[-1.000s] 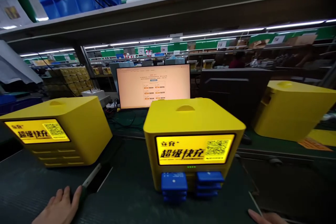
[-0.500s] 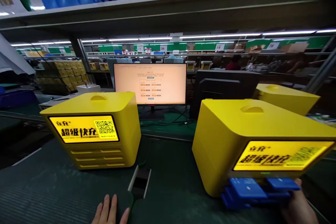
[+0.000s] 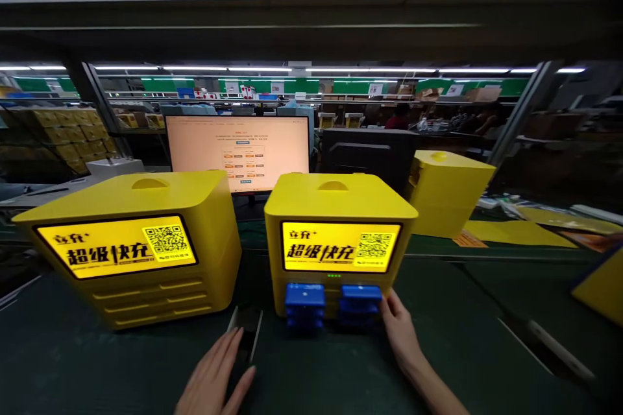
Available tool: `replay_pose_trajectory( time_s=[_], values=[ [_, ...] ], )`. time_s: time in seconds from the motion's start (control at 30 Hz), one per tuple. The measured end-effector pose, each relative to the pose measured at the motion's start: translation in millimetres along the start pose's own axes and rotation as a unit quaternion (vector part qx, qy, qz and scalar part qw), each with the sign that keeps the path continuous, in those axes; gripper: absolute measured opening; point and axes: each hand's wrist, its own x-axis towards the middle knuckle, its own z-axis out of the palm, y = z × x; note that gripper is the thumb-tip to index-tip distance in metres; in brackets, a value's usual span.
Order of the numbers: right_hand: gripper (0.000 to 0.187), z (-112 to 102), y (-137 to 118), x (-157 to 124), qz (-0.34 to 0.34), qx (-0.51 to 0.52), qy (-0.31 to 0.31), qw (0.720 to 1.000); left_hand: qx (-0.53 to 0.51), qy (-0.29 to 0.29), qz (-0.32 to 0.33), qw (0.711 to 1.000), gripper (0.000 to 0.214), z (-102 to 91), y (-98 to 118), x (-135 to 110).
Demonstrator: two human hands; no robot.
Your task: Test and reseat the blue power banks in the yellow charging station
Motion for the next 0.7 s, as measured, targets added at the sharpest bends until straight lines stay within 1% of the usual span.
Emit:
replay_pose_trajectory(
  time_s=[0.03,0.1,0.17,0.23,0.3,0.37,0.43,0.5,0.6,0.63,0.67,0.7],
  values=[
    [0.075,4.5,-0.8,0.4,-0.006,-0.005,-0.009,1.000,-0.058,0.016,0.017,0.998,0.071,2.6,15.5,12.1],
    [0.077,12.4,-1.7,-0.3,-0.014,-0.006,-0.013,1.000,-0.164,0.030,0.039,0.985,0.081,9.6,36.1,37.9],
    [0.080,16.0,-1.8,-1.3,-0.018,-0.003,-0.012,1.000,-0.237,0.041,0.049,0.969,0.086,17.3,46.0,59.6],
    [0.082,15.8,-1.3,-1.8,-0.020,0.000,-0.014,1.000,-0.286,0.060,0.046,0.955,0.084,23.7,49.8,72.2],
    [0.083,14.4,-0.3,-1.8,-0.023,0.003,-0.017,1.000,-0.350,0.072,0.029,0.933,0.083,27.6,51.8,76.1],
    [0.082,14.0,1.1,-1.4,-0.028,0.005,-0.019,0.999,-0.416,0.082,0.012,0.905,0.082,28.3,54.8,75.7],
    [0.081,14.9,2.5,-0.7,-0.032,0.006,-0.023,0.999,-0.445,0.097,0.005,0.890,0.082,25.7,60.6,75.6],
    [0.082,16.0,3.1,0.1,-0.031,0.006,-0.026,0.999,-0.460,0.110,-0.001,0.881,0.089,20.2,69.0,77.8],
    [0.080,14.9,1.9,-0.2,-0.031,0.007,-0.027,0.999,-0.505,0.113,-0.050,0.854,0.100,12.1,80.4,83.3],
    [0.079,13.4,1.1,-1.2,-0.032,0.008,-0.032,0.999,-0.511,0.114,-0.062,0.850,0.100,11.0,81.7,84.5],
    [0.078,11.5,0.5,-2.6,-0.033,0.005,-0.044,0.998,-0.500,0.119,-0.063,0.855,0.100,11.1,81.1,85.1],
    [0.079,9.3,0.1,-4.4,-0.037,-0.006,-0.059,0.998,-0.474,0.121,-0.052,0.871,0.102,12.4,78.7,85.1]
  ],
)
